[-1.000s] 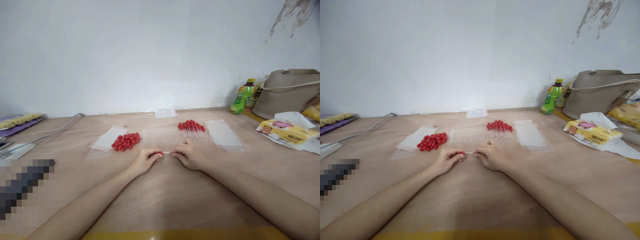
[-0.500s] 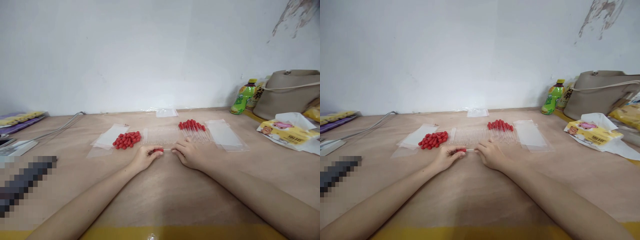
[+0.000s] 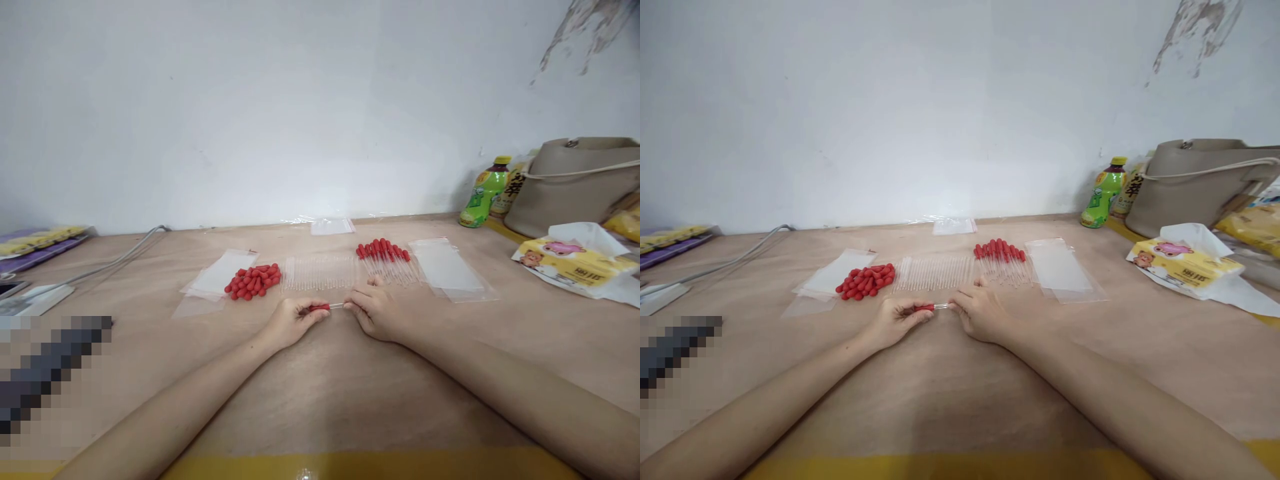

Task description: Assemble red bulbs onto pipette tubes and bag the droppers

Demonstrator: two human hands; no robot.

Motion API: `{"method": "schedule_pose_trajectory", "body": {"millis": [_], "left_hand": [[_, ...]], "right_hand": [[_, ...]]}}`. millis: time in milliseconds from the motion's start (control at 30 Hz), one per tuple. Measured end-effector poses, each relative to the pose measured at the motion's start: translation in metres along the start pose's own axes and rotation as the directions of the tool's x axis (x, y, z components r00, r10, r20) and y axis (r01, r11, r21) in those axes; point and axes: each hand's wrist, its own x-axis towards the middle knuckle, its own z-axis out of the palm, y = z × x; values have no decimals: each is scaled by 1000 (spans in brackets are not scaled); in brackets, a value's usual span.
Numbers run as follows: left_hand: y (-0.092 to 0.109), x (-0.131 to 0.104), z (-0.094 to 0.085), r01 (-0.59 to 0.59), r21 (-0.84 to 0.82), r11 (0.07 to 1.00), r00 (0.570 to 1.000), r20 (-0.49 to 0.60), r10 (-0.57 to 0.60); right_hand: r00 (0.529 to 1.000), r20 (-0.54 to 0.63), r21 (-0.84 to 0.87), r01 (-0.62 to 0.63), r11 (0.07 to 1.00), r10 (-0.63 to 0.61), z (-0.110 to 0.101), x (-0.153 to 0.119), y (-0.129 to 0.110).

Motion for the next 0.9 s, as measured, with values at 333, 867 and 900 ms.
{"method": "schedule_pose_trajectory", "body": {"millis": [333, 867, 900], "left_hand": [[0, -4, 2, -71, 91, 993, 997, 19, 70], [1, 2, -3, -242, 254, 936, 969, 11, 248], [1, 2, -4, -231, 273, 934, 971, -3, 241]], "right_hand": [[982, 168, 114, -108, 988, 88, 8, 1, -6], [904, 418, 199, -183, 963, 85, -14, 12, 5], [897, 430, 194, -199, 961, 99, -19, 13, 11]]}}
